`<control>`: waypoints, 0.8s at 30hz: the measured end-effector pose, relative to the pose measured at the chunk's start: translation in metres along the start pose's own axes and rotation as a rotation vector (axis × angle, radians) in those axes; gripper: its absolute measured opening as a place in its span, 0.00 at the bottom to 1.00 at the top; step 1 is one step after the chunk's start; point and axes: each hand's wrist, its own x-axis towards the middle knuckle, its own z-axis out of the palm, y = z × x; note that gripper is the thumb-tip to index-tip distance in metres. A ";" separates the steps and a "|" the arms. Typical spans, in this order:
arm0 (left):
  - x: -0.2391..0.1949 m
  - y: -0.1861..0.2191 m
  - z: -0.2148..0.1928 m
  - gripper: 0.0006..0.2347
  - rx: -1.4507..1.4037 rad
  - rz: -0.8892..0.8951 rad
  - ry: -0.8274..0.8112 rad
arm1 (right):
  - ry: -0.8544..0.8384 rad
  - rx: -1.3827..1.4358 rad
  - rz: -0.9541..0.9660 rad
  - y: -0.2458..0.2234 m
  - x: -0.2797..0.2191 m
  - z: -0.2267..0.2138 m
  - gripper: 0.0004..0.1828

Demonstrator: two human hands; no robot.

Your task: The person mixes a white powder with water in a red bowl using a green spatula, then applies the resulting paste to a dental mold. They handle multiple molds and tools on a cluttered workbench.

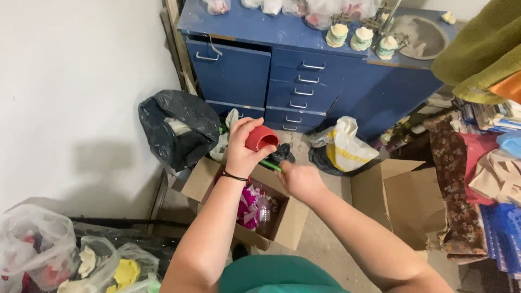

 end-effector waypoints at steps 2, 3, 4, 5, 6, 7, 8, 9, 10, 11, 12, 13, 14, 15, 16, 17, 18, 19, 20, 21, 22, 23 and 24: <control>0.000 0.000 -0.004 0.31 -0.011 -0.007 0.001 | 0.049 -0.015 0.001 0.008 0.000 -0.011 0.15; 0.000 0.000 -0.005 0.31 -0.021 -0.016 0.002 | 0.097 -0.027 0.003 0.012 0.000 -0.017 0.14; 0.002 0.003 -0.005 0.31 -0.022 -0.018 0.004 | 0.095 -0.029 0.001 0.012 0.001 -0.012 0.14; 0.004 0.005 -0.004 0.31 -0.018 -0.016 -0.014 | 0.083 -0.033 -0.016 0.012 0.002 -0.007 0.14; 0.005 0.006 -0.004 0.31 -0.013 -0.016 -0.034 | 0.069 -0.035 -0.031 0.010 0.003 -0.001 0.14; 0.001 0.005 -0.005 0.31 -0.013 -0.020 -0.036 | 0.066 -0.033 -0.030 0.010 -0.002 -0.006 0.14; 0.002 0.002 -0.006 0.32 -0.003 -0.024 -0.040 | 0.066 -0.034 -0.022 0.010 -0.003 -0.014 0.15; 0.003 0.001 -0.008 0.33 0.008 -0.028 -0.045 | 0.066 -0.035 -0.014 0.010 -0.004 -0.021 0.15; 0.004 0.003 -0.006 0.33 0.009 -0.027 -0.047 | 0.067 -0.033 -0.013 0.007 -0.001 -0.020 0.15; 0.005 0.006 -0.003 0.32 -0.002 -0.011 -0.070 | 0.089 -0.066 0.000 0.005 0.002 -0.019 0.14; 0.004 0.008 -0.001 0.32 -0.014 0.001 -0.095 | 0.108 -0.098 0.015 0.003 0.003 -0.017 0.13; 0.002 0.007 -0.003 0.32 -0.013 -0.002 -0.100 | 0.106 -0.094 0.018 0.000 -0.003 -0.024 0.13; 0.003 0.005 -0.004 0.32 -0.008 -0.004 -0.093 | 0.071 -0.051 -0.007 -0.001 -0.005 -0.033 0.13; 0.005 0.003 -0.004 0.31 -0.002 -0.006 -0.085 | 0.036 -0.008 -0.033 -0.002 -0.007 -0.042 0.13; 0.006 0.000 -0.004 0.31 -0.002 -0.001 -0.082 | 0.040 -0.010 -0.035 0.002 -0.004 -0.040 0.13; 0.007 -0.004 -0.005 0.32 -0.001 -0.005 -0.059 | 0.071 -0.065 -0.023 0.005 -0.002 -0.037 0.12; 0.004 -0.007 -0.005 0.32 -0.001 -0.015 -0.041 | 0.095 -0.116 -0.007 0.008 -0.002 -0.032 0.11; 0.002 -0.009 -0.009 0.32 -0.001 -0.018 -0.043 | 0.092 -0.114 -0.005 0.010 -0.007 -0.031 0.11; 0.000 -0.011 -0.013 0.32 -0.056 -0.064 0.007 | 0.039 -0.072 0.004 0.012 -0.010 -0.032 0.12; -0.001 -0.013 -0.019 0.32 -0.112 -0.111 0.057 | -0.015 -0.030 0.013 0.013 -0.014 -0.032 0.12; -0.005 -0.009 -0.017 0.32 -0.109 -0.106 0.066 | -0.010 -0.034 0.004 0.016 -0.012 -0.036 0.12; -0.010 -0.006 -0.015 0.28 -0.310 -0.212 0.128 | 0.015 0.133 0.131 0.020 -0.010 -0.038 0.15; -0.019 -0.002 -0.015 0.26 -0.510 -0.322 0.190 | 0.034 0.303 0.257 0.021 -0.011 -0.039 0.17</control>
